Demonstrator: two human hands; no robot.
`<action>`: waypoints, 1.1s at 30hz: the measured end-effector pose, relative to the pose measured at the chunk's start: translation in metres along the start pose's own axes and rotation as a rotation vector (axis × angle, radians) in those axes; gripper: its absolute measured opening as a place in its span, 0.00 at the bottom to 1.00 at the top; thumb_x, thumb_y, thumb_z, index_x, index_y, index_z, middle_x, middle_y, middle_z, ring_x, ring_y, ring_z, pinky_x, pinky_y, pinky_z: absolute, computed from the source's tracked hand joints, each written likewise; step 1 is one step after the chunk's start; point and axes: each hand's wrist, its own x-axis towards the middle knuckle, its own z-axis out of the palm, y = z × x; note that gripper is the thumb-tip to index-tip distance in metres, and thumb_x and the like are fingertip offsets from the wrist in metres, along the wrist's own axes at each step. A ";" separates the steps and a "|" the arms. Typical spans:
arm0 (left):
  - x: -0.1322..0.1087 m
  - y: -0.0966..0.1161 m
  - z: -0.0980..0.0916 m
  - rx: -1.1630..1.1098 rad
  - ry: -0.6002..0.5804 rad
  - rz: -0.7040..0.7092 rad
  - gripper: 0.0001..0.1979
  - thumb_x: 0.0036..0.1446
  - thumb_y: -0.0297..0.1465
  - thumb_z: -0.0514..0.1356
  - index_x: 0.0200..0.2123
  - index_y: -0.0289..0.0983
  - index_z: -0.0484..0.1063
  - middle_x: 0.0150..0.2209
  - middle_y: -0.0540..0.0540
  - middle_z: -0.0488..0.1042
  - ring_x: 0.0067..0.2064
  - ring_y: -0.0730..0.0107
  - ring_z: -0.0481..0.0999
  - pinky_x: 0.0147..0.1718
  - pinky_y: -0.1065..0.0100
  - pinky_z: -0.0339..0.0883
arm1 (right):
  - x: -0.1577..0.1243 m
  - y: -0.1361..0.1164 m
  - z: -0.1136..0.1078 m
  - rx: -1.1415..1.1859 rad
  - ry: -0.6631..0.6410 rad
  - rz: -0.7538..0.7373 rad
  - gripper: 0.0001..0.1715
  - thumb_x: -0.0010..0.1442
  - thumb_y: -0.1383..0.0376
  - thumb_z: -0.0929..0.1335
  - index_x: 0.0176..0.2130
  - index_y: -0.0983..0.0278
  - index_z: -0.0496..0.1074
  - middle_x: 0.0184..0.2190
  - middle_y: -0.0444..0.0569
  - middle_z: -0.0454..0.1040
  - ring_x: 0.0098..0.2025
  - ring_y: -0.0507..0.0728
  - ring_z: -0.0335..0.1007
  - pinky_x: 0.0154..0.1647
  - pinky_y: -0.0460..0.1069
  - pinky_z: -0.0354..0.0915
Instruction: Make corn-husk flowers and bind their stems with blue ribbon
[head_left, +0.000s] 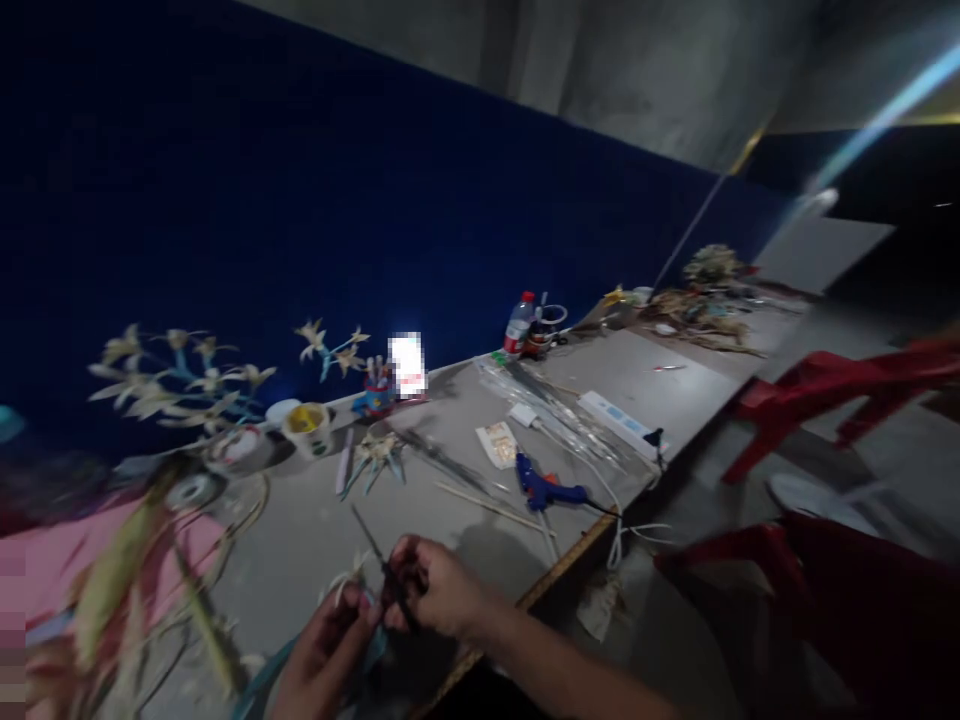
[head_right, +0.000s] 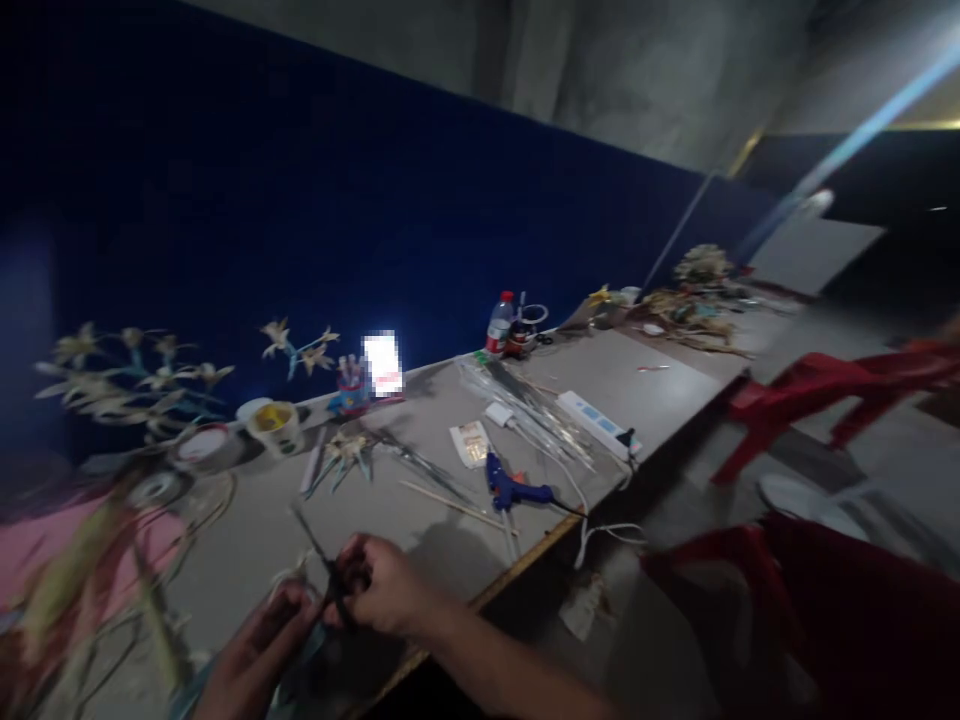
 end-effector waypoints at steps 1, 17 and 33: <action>-0.001 -0.001 -0.002 -0.003 0.001 0.027 0.21 0.39 0.47 0.71 0.28 0.38 0.71 0.27 0.50 0.71 0.33 0.68 0.70 0.34 0.72 0.66 | 0.001 0.000 0.002 0.001 -0.012 -0.005 0.28 0.28 0.71 0.76 0.29 0.61 0.63 0.22 0.34 0.68 0.24 0.47 0.61 0.26 0.43 0.54; 0.002 -0.002 -0.025 -0.049 -0.237 -0.103 0.15 0.48 0.40 0.68 0.29 0.36 0.69 0.20 0.55 0.64 0.21 0.78 0.59 0.22 0.74 0.51 | -0.004 -0.024 0.003 -0.140 -0.098 0.041 0.23 0.39 0.66 0.76 0.33 0.61 0.63 0.27 0.38 0.73 0.29 0.51 0.67 0.34 0.46 0.61; 0.000 -0.013 -0.004 -0.105 -0.204 0.004 0.12 0.49 0.35 0.68 0.28 0.36 0.68 0.31 0.49 0.70 0.30 0.72 0.69 0.29 0.72 0.63 | -0.015 -0.021 -0.021 -0.117 -0.057 0.173 0.24 0.40 0.61 0.77 0.34 0.62 0.66 0.29 0.41 0.74 0.29 0.51 0.66 0.26 0.44 0.56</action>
